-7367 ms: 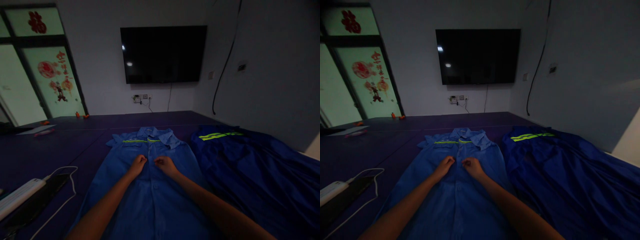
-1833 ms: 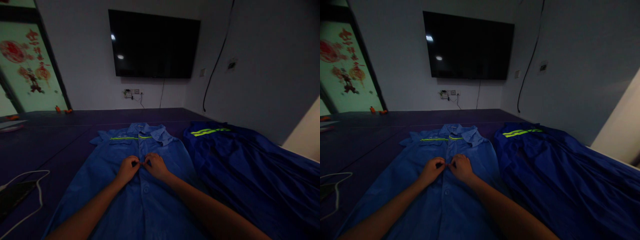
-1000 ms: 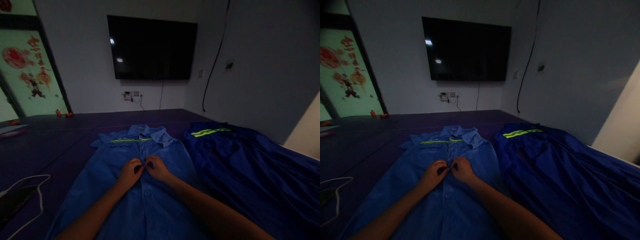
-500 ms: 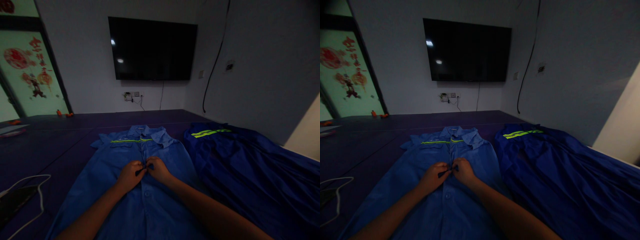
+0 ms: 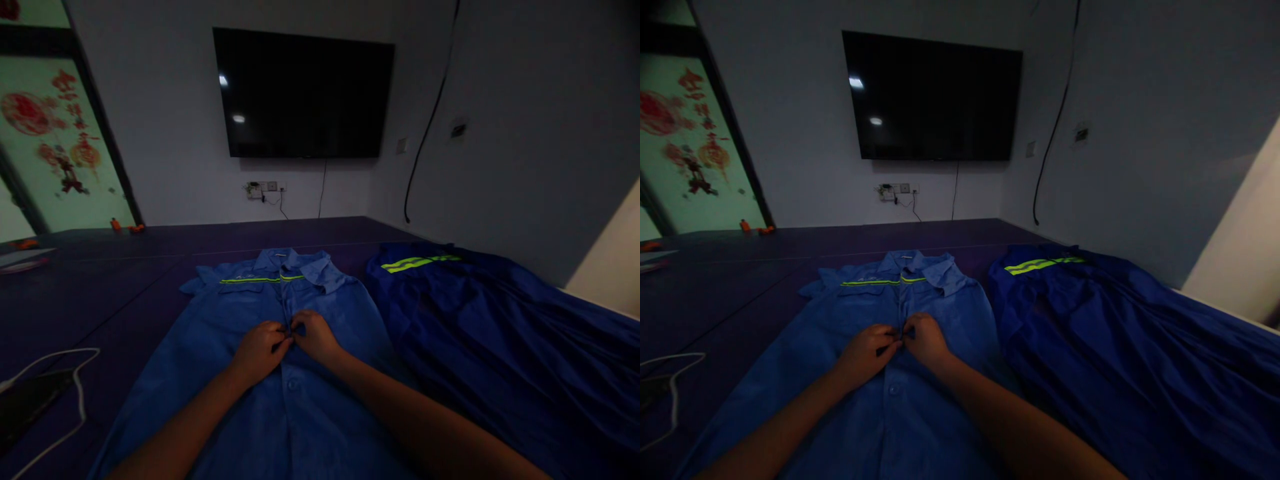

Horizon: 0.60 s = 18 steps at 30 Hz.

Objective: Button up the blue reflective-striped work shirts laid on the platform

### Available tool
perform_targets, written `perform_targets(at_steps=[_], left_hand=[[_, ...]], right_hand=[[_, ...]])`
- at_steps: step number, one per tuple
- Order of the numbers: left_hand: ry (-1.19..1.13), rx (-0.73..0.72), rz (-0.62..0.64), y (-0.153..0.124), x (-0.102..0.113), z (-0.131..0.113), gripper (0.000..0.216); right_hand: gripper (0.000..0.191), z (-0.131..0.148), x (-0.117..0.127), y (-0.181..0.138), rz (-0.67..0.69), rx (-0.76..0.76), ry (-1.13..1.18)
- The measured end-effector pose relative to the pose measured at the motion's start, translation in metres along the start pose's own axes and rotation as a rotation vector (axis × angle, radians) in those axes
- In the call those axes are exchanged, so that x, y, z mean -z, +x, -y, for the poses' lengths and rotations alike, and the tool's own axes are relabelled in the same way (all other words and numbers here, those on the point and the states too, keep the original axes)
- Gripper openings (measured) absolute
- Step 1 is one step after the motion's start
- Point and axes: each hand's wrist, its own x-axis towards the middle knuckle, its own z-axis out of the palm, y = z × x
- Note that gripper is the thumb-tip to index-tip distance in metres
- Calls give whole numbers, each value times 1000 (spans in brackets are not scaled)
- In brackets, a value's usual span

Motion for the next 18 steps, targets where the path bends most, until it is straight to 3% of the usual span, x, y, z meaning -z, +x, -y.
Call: perform_targets(at_steps=[5,9,18], left_hand=[[-26,24,14,0,-1,2,27],[-51,56,26,-1,-1,3,29],[-88,83,22,0,-1,3,31]], right_hand=[[46,6,5,-2,11,50,6],[37,9,6,-4,94,90,-19],[28,9,3,-3,6,76,-10]])
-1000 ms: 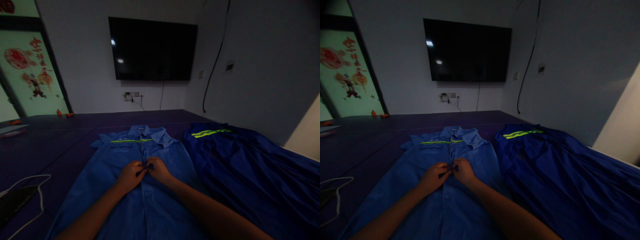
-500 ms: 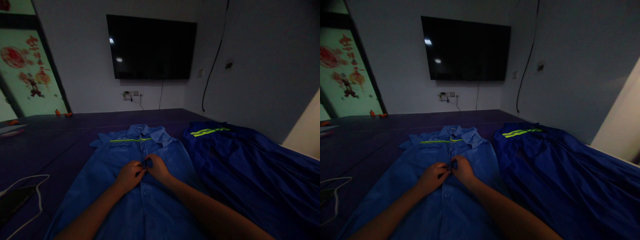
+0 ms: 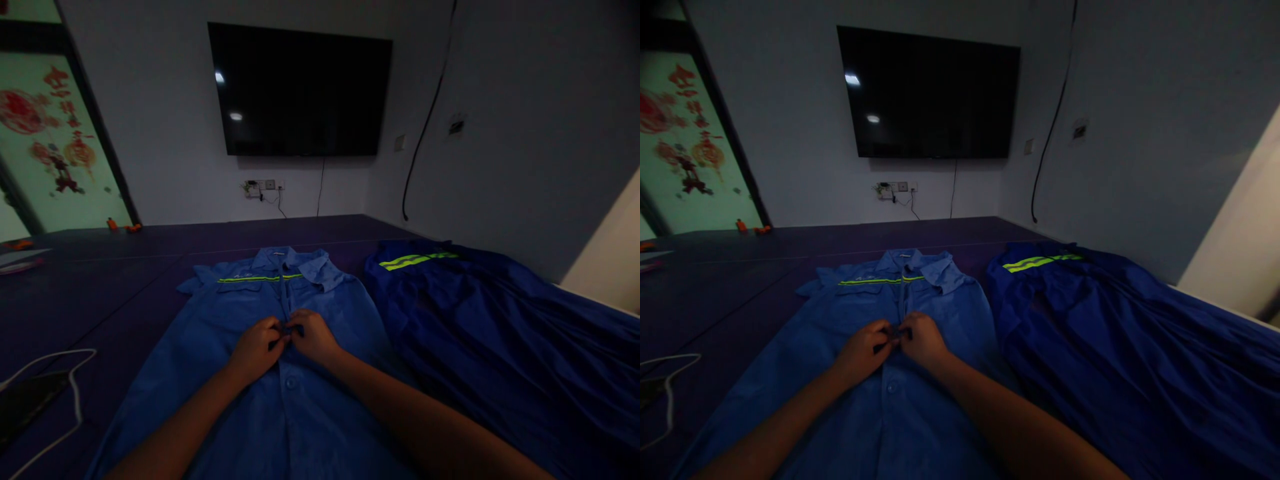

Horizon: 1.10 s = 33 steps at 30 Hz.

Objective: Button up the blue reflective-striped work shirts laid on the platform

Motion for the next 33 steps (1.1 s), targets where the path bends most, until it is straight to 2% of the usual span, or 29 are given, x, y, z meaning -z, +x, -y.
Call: perform_targets(at_steps=[33], left_hand=[[-54,32,28,1,0,2,29]], right_hand=[[23,3,4,1,58,-15,-74]])
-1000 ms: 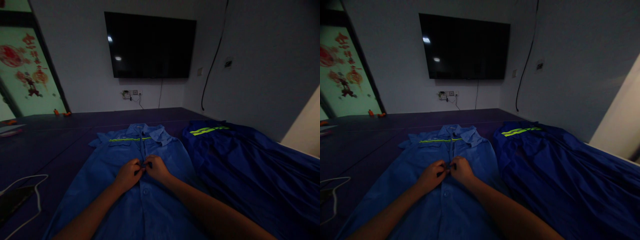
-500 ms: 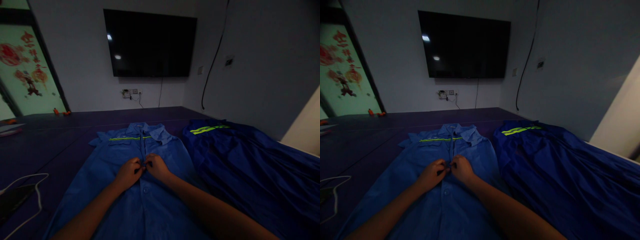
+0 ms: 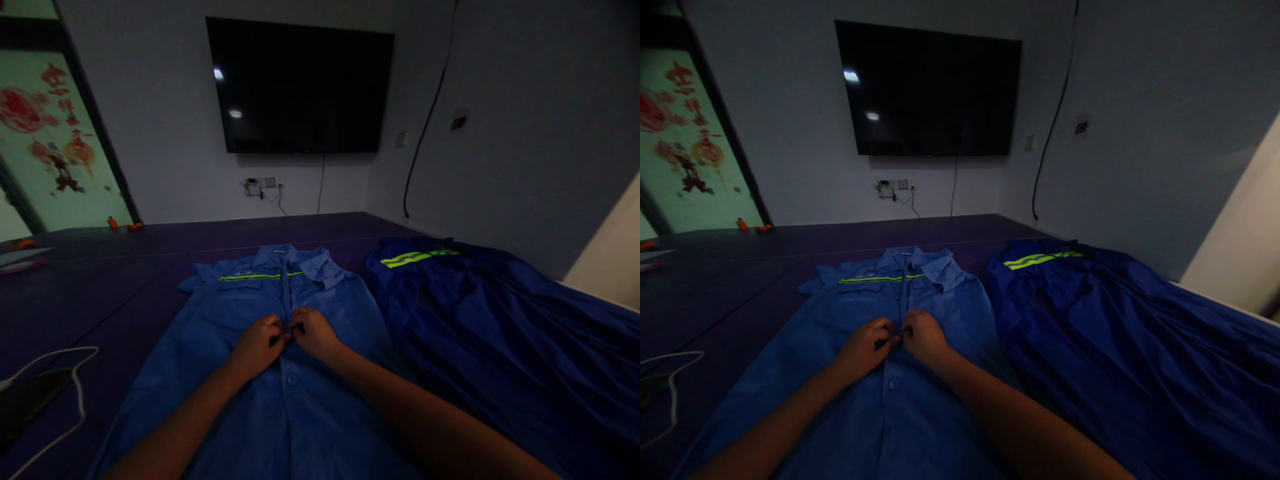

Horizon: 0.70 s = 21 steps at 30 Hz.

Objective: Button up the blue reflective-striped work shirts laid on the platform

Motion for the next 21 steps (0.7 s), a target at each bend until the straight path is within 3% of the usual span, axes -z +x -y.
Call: perform_targets(at_steps=[21], left_hand=[[9,10,17,0,0,0,27]], right_hand=[[24,-1,0,0,71,90,-133]])
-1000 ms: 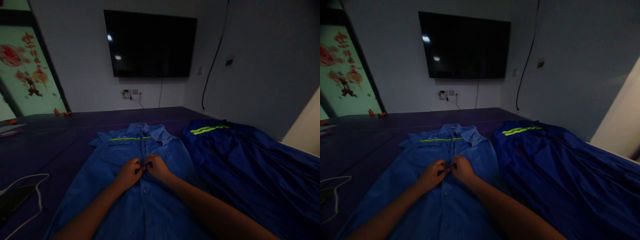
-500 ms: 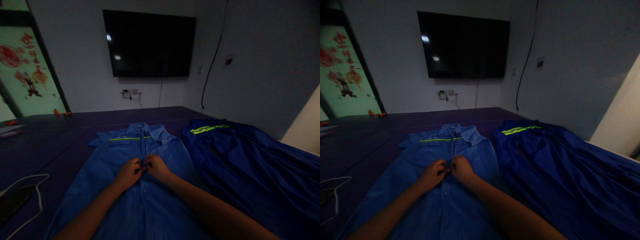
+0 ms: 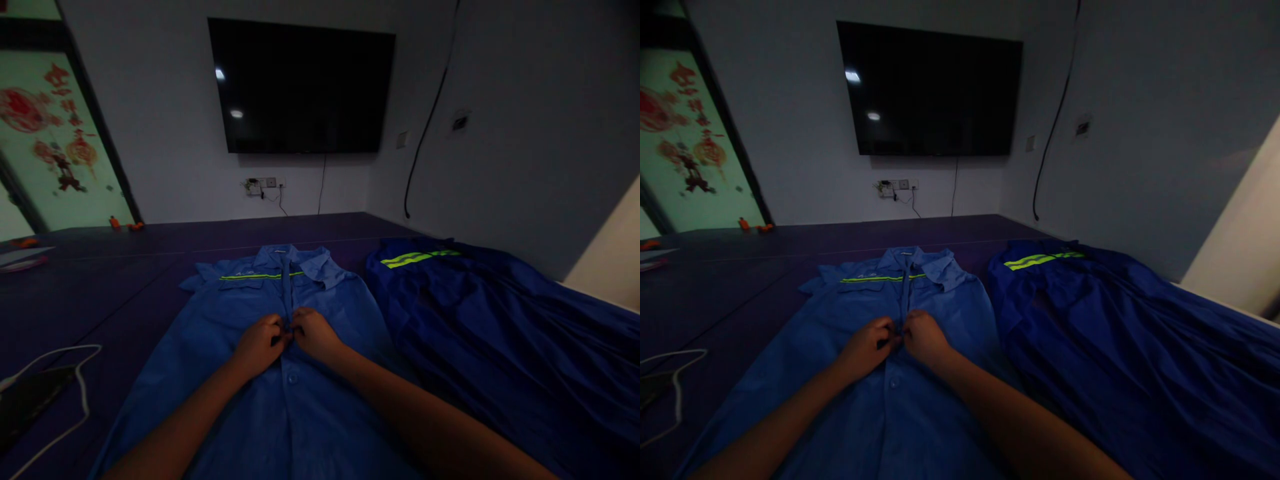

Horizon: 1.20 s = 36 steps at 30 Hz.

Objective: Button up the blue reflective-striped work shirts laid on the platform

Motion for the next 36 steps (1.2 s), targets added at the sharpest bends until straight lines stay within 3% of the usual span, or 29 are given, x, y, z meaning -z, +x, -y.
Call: perform_targets(at_steps=[11,36], left_hand=[[3,-63,-23,-2,-1,-4,28],[161,-137,-64,-3,1,-5,25]], right_hand=[[20,-4,-2,0,-128,-79,176],[10,-17,-6,11,-124,-154,320]])
